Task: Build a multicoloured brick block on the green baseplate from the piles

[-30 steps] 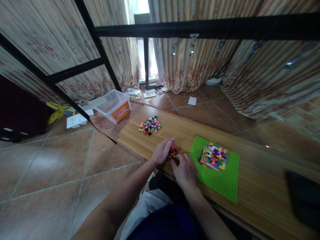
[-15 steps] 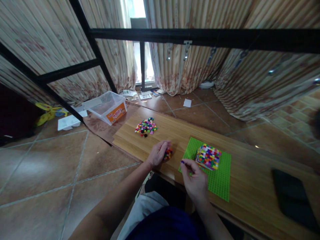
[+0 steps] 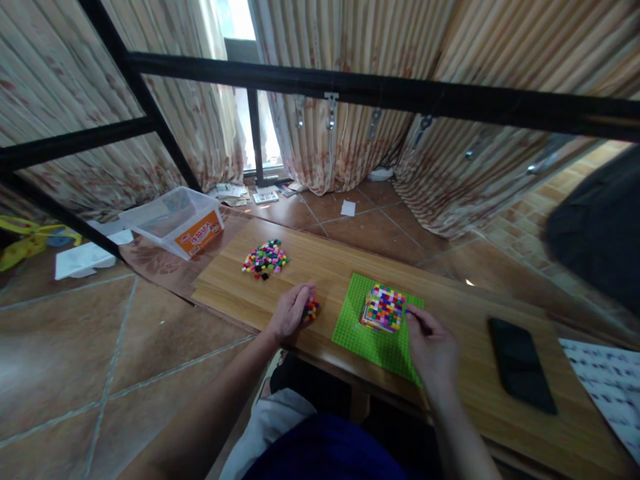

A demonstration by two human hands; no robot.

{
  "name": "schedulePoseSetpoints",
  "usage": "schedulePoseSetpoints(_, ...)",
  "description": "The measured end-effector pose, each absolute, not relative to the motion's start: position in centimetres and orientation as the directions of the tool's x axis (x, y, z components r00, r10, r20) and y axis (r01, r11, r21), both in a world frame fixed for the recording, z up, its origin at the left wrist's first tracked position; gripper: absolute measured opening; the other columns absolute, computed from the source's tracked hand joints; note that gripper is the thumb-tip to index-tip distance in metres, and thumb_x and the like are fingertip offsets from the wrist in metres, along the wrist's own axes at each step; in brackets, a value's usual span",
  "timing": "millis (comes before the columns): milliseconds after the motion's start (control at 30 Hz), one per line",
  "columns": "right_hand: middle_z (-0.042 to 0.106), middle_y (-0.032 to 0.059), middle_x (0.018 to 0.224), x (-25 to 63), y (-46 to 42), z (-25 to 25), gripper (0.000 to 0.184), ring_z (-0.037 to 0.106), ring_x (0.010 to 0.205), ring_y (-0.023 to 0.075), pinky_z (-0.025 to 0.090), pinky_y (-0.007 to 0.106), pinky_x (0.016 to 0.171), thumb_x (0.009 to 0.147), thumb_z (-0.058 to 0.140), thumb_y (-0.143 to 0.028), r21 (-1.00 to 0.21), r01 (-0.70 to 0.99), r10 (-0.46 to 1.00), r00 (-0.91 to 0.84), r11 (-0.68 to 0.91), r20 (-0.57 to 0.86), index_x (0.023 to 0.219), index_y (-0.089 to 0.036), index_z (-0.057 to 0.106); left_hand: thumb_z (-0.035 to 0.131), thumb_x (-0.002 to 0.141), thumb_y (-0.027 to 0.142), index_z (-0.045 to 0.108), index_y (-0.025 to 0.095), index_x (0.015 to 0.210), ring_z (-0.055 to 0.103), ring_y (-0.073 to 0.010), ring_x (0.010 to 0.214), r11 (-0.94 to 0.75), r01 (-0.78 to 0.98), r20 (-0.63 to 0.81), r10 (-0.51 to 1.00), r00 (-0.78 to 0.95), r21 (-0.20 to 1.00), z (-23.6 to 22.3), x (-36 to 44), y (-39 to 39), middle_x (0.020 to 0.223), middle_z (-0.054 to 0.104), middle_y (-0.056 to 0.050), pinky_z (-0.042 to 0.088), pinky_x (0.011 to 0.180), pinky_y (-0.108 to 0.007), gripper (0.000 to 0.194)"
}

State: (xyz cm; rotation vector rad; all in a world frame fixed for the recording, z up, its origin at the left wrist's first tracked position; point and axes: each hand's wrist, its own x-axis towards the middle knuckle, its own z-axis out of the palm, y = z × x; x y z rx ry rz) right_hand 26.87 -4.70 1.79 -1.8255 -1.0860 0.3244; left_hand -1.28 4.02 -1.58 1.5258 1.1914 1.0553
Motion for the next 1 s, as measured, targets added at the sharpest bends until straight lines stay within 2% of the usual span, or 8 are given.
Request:
schedulePoseSetpoints(167, 0.076, 0.0106, 0.096, 26.9, -3.7, 1.8, 0.043, 0.070, 0.084, 0.0228, 0.053, 0.038, 0.081, 0.082, 0.057, -0.051, -0.802, 0.578, 0.792, 0.555, -0.147, 0.254, 0.100, -0.017, 0.077, 0.043, 0.100, 0.058, 0.071, 0.018, 0.118, 0.072, -0.0224, 0.102, -0.128, 0.211, 0.095, 0.983, 0.160, 0.969, -1.7, -1.2, 4.1, 0.107, 0.077, -0.010, 0.056, 0.098, -0.038, 0.052)
schedulePoseSetpoints(500, 0.076, 0.0099, 0.084, 26.4, -2.7, 2.3, 0.043, 0.068, 0.071, 0.0209, 0.053, 0.034, 0.070, 0.077, 0.063, -0.054, -0.814, 0.554, 0.773, 0.589, -0.174, 0.236, 0.093, -0.017, 0.077, 0.042, 0.101, 0.051, 0.070, 0.018, 0.118, 0.072, -0.0216, 0.098, -0.156, 0.249, 0.116, 0.979, 0.170, 0.956, -1.4, -1.3, 4.0, 0.104, 0.077, -0.009, 0.056, 0.094, -0.036, 0.047)
schedulePoseSetpoints(867, 0.078, 0.0107, 0.094, 27.4, -3.2, 1.5, 0.042, 0.070, 0.084, 0.0231, 0.053, 0.037, 0.081, 0.081, 0.063, -0.053, -0.849, 0.500, 0.757, 0.618, -0.171, 0.212, 0.096, -0.016, 0.078, 0.041, 0.102, 0.051, 0.069, 0.018, 0.120, 0.072, -0.0213, 0.098, -0.171, 0.245, 0.125, 0.973, 0.192, 0.954, -1.4, -1.3, 4.1, 0.105, 0.077, -0.009, 0.056, 0.094, -0.036, 0.047)
schedulePoseSetpoints(1000, 0.078, 0.0100, 0.092, 27.6, -2.7, 1.1, 0.042, 0.070, 0.084, 0.0229, 0.054, 0.036, 0.080, 0.078, 0.067, -0.053, -0.898, 0.411, 0.743, 0.648, -0.156, 0.168, 0.093, -0.016, 0.078, 0.041, 0.102, 0.051, 0.069, 0.018, 0.119, 0.072, -0.0209, 0.098, -0.171, 0.253, 0.123, 0.973, 0.196, 0.952, -1.4, -1.3, 4.0, 0.105, 0.076, -0.009, 0.056, 0.094, -0.035, 0.047)
